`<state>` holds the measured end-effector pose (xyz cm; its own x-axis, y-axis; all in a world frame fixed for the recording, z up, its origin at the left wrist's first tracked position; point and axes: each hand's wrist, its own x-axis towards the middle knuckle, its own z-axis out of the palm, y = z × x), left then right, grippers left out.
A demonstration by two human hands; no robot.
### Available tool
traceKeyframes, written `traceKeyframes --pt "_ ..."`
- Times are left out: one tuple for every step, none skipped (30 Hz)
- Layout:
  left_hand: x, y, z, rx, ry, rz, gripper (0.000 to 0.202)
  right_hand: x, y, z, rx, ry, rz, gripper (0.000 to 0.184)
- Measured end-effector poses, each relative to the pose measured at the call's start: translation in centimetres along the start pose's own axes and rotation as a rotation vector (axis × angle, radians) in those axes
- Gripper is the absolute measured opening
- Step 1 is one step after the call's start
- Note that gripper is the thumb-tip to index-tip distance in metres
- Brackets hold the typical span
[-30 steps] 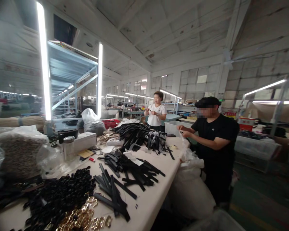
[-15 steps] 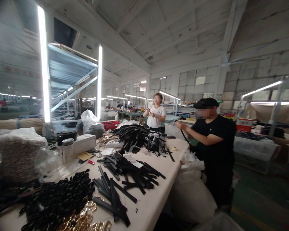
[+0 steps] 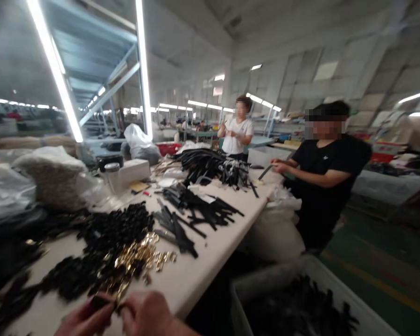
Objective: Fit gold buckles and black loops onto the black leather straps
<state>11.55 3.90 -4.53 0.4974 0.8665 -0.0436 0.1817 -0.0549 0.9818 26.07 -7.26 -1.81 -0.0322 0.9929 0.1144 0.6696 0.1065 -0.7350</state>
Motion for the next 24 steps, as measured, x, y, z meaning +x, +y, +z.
traceKeyframes --pt "-0.9 -0.5 -0.5 0.005 0.0 -0.049 0.025 0.1 0.1 0.8 0.048 0.0 0.041 0.021" --pt "-1.6 -0.8 -0.8 -0.004 0.001 -0.072 0.028 0.3 0.1 1.6 0.077 0.028 0.088 0.022" --pt "-2.0 -1.0 -1.1 -0.057 0.03 -0.019 0.03 0.6 0.2 2.1 0.041 0.071 0.106 0.019" --pt "-2.1 -1.1 -1.2 -0.085 0.057 0.029 0.03 1.0 0.2 2.5 0.007 0.094 0.1 0.017" --pt "-2.1 -1.2 -1.3 -0.08 0.074 0.048 0.03 1.4 0.3 2.8 -0.019 0.117 0.101 0.017" --pt "-2.0 -1.2 -1.3 -0.068 0.087 0.05 0.028 1.8 0.4 2.8 -0.027 0.111 0.098 0.018" --pt "-1.8 -1.2 -1.2 -0.063 0.083 0.05 0.026 2.1 0.4 2.7 -0.028 0.107 0.103 0.019" --pt "-1.7 -1.1 -1.2 -0.062 0.073 0.048 0.025 2.4 0.4 2.6 -0.03 0.105 0.113 0.02" --pt "-1.7 -1.0 -1.1 -0.068 0.066 0.049 0.025 2.6 0.4 2.4 -0.03 0.102 0.119 0.021" --pt "-1.7 -1.0 -1.1 -0.083 0.058 0.052 0.025 2.8 0.4 2.2 -0.03 0.103 0.125 0.021" --pt "-1.8 -0.9 -1.1 -0.105 0.052 0.054 0.026 2.9 0.4 2.0 -0.028 0.105 0.127 0.022" --pt "-1.9 -0.8 -1.1 -0.138 0.049 0.048 0.027 3.0 0.5 1.8 -0.024 0.108 0.125 0.022" --pt "-1.9 -0.8 -1.2 -0.181 0.044 0.03 0.028 3.0 0.5 1.7 -0.018 0.113 0.123 0.022" --pt "-2.0 -0.7 -1.3 -0.232 0.037 -0.001 0.029 3.0 0.6 1.5 -0.009 0.117 0.119 0.022" --pt "-2.0 -0.7 -1.3 -0.287 0.026 -0.043 0.029 3.0 0.8 1.4 0.0 0.123 0.115 0.023" --pt "-2.0 -0.6 -1.4 -0.342 0.014 -0.089 0.03 3.0 1.0 1.3 0.009 0.129 0.112 0.023" --pt "-1.9 -0.5 -1.4 -0.391 0.005 -0.132 0.031 3.0 1.2 1.2 0.019 0.135 0.109 0.023" --pt "-1.9 -0.4 -1.4 -0.432 -0.005 -0.17 0.033 2.9 1.3 1.1 0.032 0.141 0.109 0.023" --pt "-1.8 -0.3 -1.4 -0.464 -0.015 -0.201 0.037 2.8 1.5 1.0 0.046 0.143 0.112 0.023" --pt "-1.8 -0.2 -1.4 -0.486 -0.02 -0.225 0.041 2.7 1.6 1.0 0.06 0.144 0.116 0.023" --pt "-1.8 -0.2 -1.4 -0.493 -0.024 -0.242 0.045 2.5 1.7 1.0 0.074 0.145 0.122 0.023" --pt "-1.9 -0.1 -1.3 -0.484 -0.028 -0.253 0.048 2.3 1.6 1.0 0.088 0.138 0.125 0.023" --pt "-2.0 -0.2 -1.3 -0.456 -0.02 -0.252 0.048 2.1 1.6 1.1 0.098 0.137 0.125 0.023" --pt "-2.1 -0.4 -1.3 -0.4 -0.035 -0.242 0.043 1.8 1.6 1.3 0.104 0.129 0.126 0.023"
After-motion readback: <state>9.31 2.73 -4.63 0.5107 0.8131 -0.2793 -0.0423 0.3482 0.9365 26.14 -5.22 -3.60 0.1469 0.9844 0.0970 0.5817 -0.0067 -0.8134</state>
